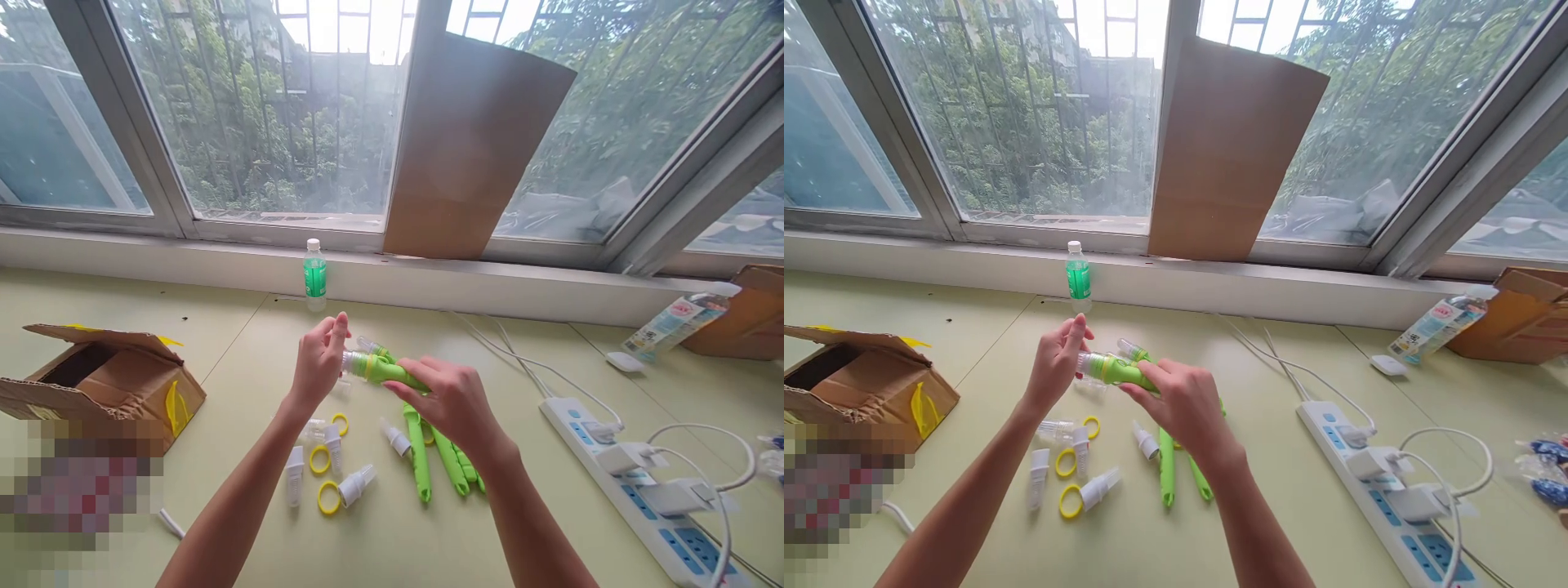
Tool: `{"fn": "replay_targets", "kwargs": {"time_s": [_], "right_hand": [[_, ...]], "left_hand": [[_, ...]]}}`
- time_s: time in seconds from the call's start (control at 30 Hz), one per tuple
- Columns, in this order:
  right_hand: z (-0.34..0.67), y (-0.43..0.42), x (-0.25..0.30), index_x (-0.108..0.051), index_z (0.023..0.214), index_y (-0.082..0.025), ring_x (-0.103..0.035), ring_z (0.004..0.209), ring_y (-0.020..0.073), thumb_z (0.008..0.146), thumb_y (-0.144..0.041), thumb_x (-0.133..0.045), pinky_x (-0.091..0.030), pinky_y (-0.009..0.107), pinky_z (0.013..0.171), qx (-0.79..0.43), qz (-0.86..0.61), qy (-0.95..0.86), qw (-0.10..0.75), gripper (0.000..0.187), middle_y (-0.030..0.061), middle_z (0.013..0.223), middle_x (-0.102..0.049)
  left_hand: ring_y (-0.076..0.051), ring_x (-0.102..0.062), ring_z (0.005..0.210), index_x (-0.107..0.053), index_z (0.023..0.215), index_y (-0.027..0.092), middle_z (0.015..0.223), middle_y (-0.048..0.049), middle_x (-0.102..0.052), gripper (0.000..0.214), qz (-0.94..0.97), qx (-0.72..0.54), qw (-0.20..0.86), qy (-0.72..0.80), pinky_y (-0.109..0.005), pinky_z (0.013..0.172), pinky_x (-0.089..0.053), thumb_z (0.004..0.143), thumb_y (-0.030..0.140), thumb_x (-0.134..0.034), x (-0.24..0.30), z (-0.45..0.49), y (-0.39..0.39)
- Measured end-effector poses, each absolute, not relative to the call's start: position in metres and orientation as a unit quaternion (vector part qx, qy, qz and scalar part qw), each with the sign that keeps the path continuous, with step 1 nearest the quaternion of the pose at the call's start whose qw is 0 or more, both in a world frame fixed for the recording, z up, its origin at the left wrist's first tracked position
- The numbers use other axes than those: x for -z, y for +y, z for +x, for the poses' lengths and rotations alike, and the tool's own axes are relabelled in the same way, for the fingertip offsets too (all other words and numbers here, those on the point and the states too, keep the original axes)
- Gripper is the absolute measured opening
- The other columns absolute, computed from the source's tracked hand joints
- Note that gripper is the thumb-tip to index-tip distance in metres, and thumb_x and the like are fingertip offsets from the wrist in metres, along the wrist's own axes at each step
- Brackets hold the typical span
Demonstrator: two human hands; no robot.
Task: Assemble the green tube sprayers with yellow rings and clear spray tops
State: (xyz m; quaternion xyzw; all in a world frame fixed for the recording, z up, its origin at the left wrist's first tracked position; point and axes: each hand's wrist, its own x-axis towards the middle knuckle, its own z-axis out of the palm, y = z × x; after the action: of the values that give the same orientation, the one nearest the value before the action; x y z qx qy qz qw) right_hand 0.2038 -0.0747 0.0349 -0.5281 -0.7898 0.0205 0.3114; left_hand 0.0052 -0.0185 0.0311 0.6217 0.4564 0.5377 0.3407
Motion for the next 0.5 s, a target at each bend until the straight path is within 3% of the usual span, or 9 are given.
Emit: {"fn": "replay_targets", "kwargs": {"time_s": [0.07,0.23,0.37,0.5], "right_hand": [[0.199,-0.076,-0.032,-0.054,0.067,-0.018,-0.026,0.053,0.011,0.091,-0.054,-0.05,-0.017,0.027,0.054,-0.031,-0.528,-0.796,0.296,0.043,-0.0021,0.057,-0.039],[0.193,-0.066,-0.019,-0.031,0.058,-0.019,-0.018,0.053,0.0104,0.095,-0.054,-0.038,-0.017,0.025,0.051,-0.24,-0.516,-0.761,0.312,0.051,-0.0039,0.056,-0.023],[0.202,-0.055,-0.014,-0.026,0.059,-0.02,-0.019,0.053,0.0095,0.094,-0.056,-0.036,-0.017,0.024,0.048,-0.317,-0.492,-0.757,0.292,0.052,-0.0038,0.059,-0.021],[0.207,-0.052,-0.012,-0.028,0.058,-0.02,-0.019,0.052,0.0093,0.092,-0.058,-0.041,-0.017,0.024,0.047,-0.359,-0.481,-0.75,0.279,0.052,-0.0042,0.058,-0.019]], "left_hand": [[-0.009,-0.042,0.033,-0.052,0.07,0.019,0.043,0.0055,-0.044,0.04,0.604,-0.572,0.299,0.468,-0.019,0.034,-0.03,0.088,0.054,-0.05,-0.027,0.006,-0.018],[-0.006,-0.036,0.034,-0.054,0.074,0.018,0.04,0.0086,-0.038,0.031,0.623,-0.599,0.181,0.469,-0.017,0.037,-0.028,0.09,0.045,-0.053,-0.018,0.005,-0.017],[-0.005,-0.038,0.036,-0.056,0.076,0.017,0.043,0.0069,-0.047,0.026,0.673,-0.602,0.053,0.426,-0.016,0.039,-0.03,0.092,0.036,-0.049,-0.007,0.006,-0.015],[-0.005,-0.035,0.036,-0.056,0.076,0.017,0.042,0.0073,-0.047,0.023,0.703,-0.6,-0.02,0.382,-0.016,0.041,-0.03,0.091,0.034,-0.05,-0.004,0.005,-0.015]]}}
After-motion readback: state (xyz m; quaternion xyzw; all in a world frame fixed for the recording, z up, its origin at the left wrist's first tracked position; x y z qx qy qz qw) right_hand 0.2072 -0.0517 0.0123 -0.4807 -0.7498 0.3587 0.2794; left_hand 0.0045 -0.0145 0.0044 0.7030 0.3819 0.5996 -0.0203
